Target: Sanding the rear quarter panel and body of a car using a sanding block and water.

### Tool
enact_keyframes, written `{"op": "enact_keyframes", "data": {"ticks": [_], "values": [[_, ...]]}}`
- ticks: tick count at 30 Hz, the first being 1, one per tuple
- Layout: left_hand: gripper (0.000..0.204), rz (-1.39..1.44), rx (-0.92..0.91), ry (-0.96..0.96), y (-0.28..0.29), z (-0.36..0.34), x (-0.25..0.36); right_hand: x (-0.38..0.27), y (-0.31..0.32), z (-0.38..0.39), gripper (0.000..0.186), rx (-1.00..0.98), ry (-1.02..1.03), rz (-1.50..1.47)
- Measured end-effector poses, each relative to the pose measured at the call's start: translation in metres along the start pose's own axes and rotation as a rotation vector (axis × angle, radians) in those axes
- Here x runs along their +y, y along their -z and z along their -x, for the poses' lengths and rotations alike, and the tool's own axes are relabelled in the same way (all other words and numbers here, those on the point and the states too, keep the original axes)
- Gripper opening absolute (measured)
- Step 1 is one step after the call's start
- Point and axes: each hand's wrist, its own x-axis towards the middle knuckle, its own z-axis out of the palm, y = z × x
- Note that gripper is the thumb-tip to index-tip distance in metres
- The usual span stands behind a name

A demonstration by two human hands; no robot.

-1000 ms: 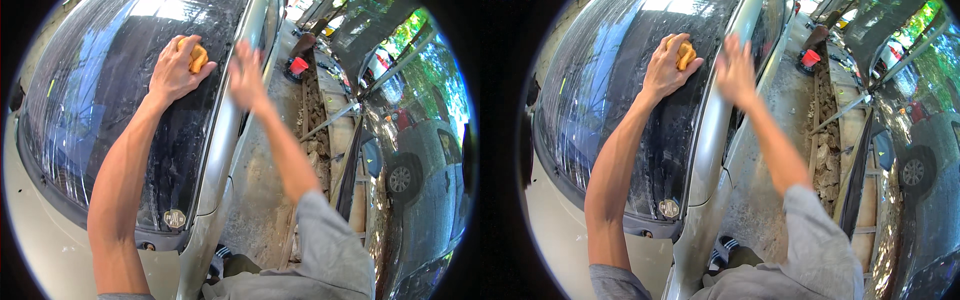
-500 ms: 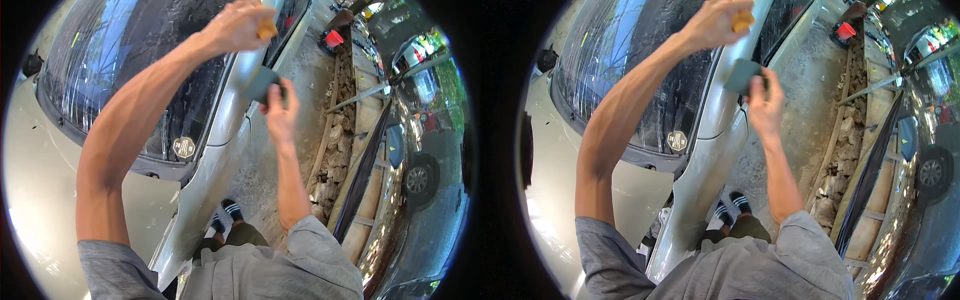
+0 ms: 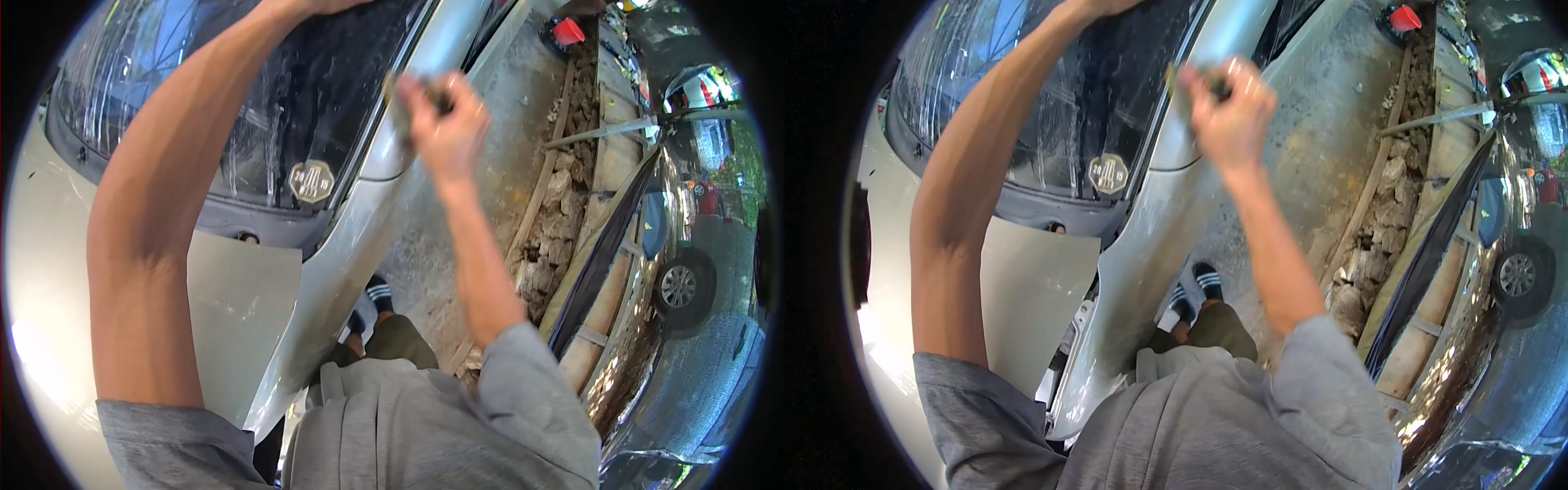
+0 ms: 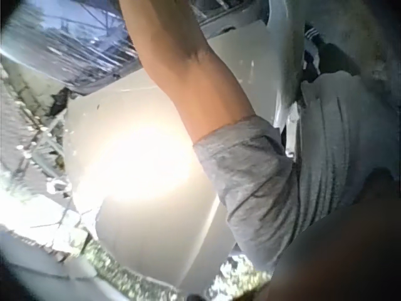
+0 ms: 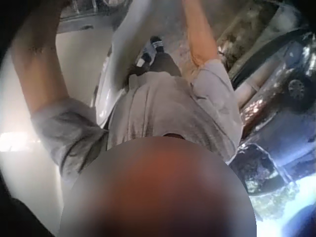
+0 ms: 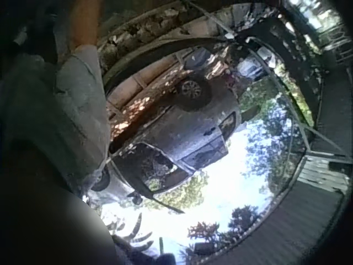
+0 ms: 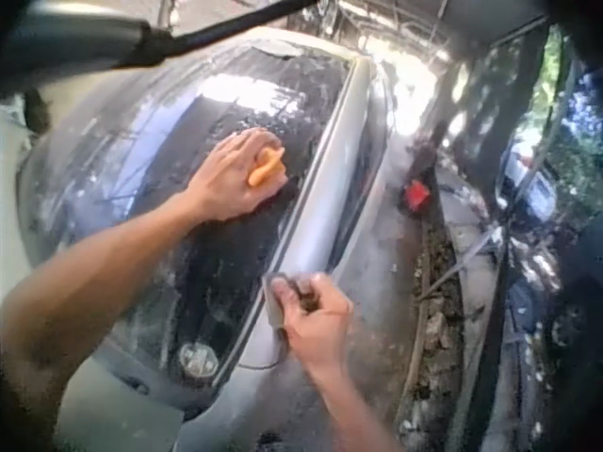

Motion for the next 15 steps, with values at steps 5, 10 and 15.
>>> {"op": "enact_keyframes", "data": {"ticks": [5, 10, 15], "values": [[0.040, -0.014, -0.012, 0.061, -0.011, -0.001, 0.002, 0.014, -0.011, 0.076, 0.029, 0.021, 0.142, -0.074], [0.040, -0.020, 0.012, 0.048, -0.013, 0.001, 0.000, 0.012, -0.006, 0.044, 0.026, -0.001, 0.072, 0.111], [0.043, -0.089, 0.002, 0.111, -0.010, 0.007, 0.000, 0.005, -0.007, 0.057, 0.025, -0.076, 0.240, 0.065]]}}
